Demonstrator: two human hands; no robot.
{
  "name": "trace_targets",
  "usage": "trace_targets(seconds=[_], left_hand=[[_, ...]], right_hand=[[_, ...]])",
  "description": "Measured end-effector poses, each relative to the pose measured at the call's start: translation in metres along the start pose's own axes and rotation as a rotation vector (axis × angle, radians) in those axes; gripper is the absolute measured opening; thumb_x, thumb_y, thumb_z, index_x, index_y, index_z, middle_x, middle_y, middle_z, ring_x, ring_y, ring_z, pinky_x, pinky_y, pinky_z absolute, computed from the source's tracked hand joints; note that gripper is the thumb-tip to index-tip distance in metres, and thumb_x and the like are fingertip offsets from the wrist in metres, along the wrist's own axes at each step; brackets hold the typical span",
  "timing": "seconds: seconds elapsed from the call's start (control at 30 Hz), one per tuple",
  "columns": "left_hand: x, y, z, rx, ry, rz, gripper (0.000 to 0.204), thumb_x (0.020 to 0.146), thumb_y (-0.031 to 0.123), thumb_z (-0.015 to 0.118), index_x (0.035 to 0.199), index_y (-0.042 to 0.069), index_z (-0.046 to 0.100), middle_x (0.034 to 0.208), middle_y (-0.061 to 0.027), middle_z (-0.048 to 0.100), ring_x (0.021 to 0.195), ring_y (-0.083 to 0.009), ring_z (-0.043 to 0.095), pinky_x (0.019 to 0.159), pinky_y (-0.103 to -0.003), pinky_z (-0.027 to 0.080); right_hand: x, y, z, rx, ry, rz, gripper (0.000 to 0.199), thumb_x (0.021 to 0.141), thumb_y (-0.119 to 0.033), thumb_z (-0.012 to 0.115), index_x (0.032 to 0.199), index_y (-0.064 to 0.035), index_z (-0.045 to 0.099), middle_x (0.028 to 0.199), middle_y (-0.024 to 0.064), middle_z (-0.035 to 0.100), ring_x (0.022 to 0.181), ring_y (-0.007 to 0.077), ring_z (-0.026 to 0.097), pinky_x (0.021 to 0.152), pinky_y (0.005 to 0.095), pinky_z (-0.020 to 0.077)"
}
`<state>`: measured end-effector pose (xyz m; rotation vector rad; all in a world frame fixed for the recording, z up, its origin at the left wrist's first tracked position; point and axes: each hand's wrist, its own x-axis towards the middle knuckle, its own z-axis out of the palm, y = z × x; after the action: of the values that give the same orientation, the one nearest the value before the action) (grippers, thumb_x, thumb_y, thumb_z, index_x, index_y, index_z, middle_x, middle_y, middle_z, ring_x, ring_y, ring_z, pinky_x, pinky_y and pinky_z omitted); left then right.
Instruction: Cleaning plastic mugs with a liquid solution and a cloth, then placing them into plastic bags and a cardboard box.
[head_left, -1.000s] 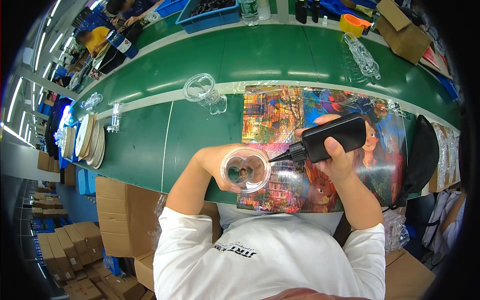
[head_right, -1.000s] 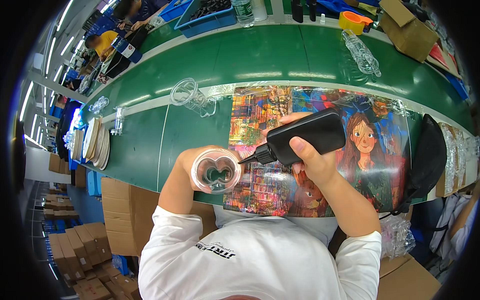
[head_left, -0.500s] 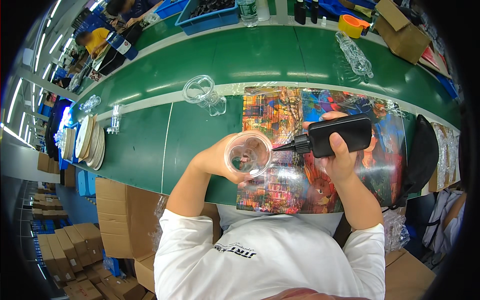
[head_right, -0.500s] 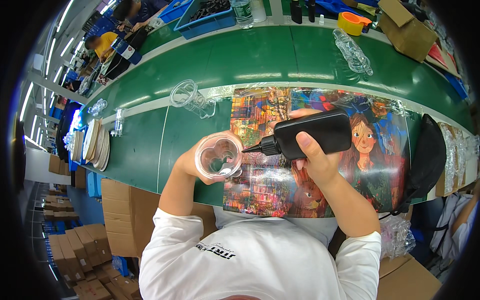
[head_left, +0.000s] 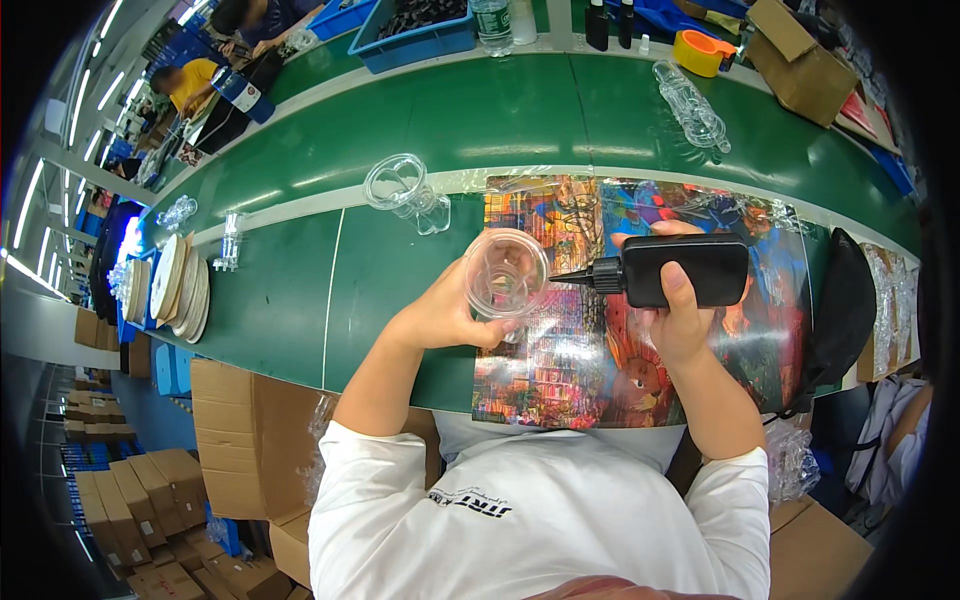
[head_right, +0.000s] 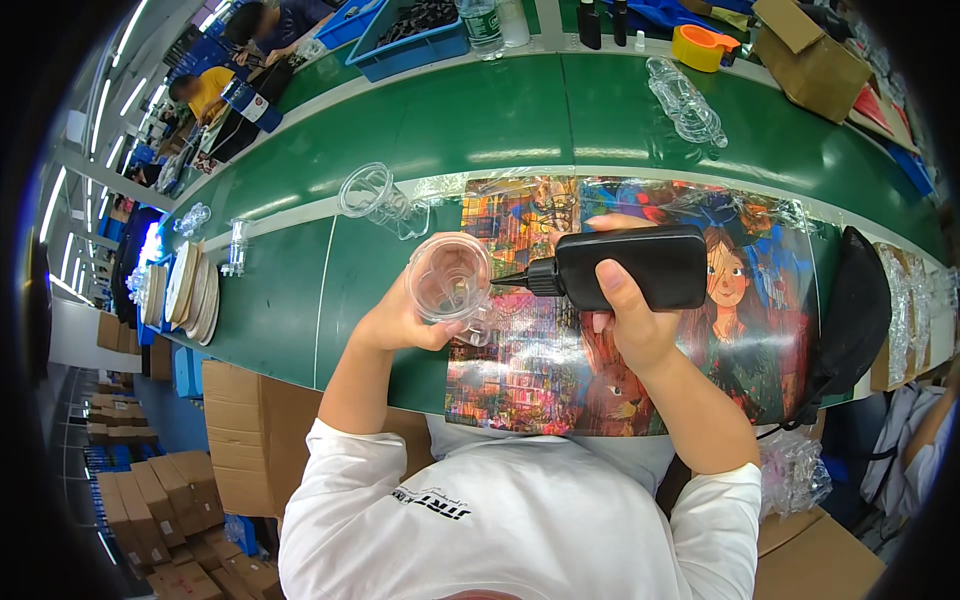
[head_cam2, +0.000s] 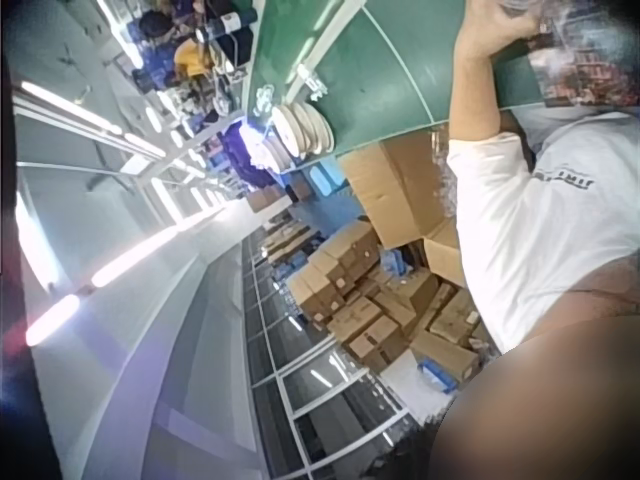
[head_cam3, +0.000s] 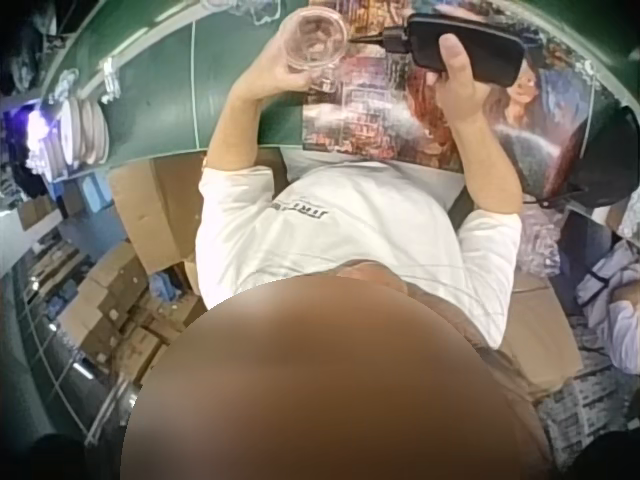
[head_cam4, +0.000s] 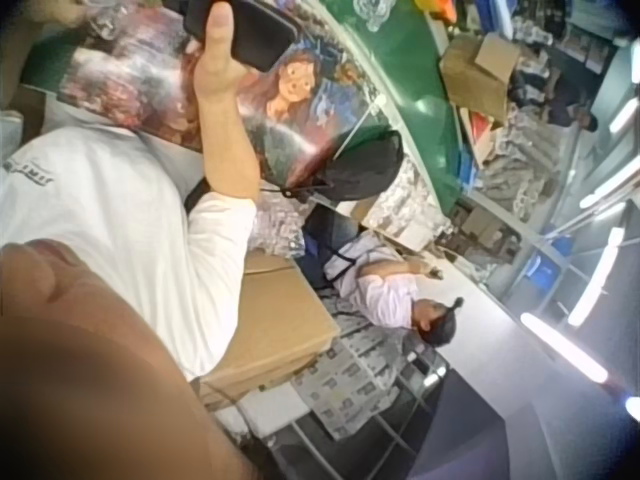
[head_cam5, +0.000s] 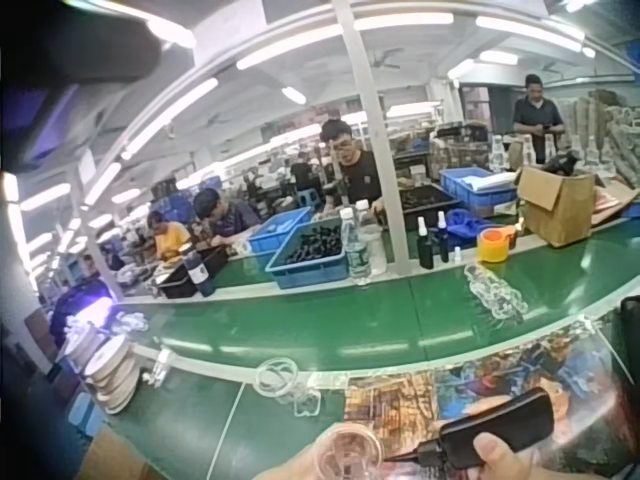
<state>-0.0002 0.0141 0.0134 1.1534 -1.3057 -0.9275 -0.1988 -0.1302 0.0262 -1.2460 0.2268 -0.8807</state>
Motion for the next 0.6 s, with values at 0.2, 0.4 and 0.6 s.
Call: trace_targets(seconds=[0.2,0.4,0.6], left_hand=[[0.000,-0.001,0.003,0.096,0.098,-0.003,0.068,0.063,0.010,0.068,0.122,0.001,0.036,0.108,-0.0084,0.045,0.098,-0.0186,0.050,0.088,-0.033,0.041],[0.001,0.003,0.010,0.258,0.222,0.059,0.072,0.060,0.007,0.075,0.121,0.002,0.037,0.106,-0.0086,0.047,0.097,-0.0178,0.051,0.087,-0.032,0.042],[0.002,-0.005,0.015,0.361,0.375,0.221,0.075,0.054,0.006,0.084,0.112,0.004,0.037,0.099,-0.0074,0.044,0.087,-0.0148,0.052,0.077,-0.028,0.046]], right_hand=[[0.002,0.004,0.002,0.028,0.043,-0.053,0.037,0.083,-0.024,0.058,0.109,0.0001,0.048,0.091,0.0148,0.064,0.044,0.0027,0.046,0.036,0.0146,0.0339],[-0.001,0.002,-0.002,-0.052,0.099,-0.086,0.042,0.082,-0.025,0.059,0.111,0.0022,0.044,0.099,0.0123,0.055,0.071,0.0189,0.058,0.047,0.0199,0.0445],[-0.002,0.003,-0.001,-0.056,0.106,-0.108,0.044,0.082,-0.026,0.059,0.111,0.0028,0.043,0.102,0.0157,0.055,0.068,0.0181,0.063,0.046,0.0194,0.0453]])
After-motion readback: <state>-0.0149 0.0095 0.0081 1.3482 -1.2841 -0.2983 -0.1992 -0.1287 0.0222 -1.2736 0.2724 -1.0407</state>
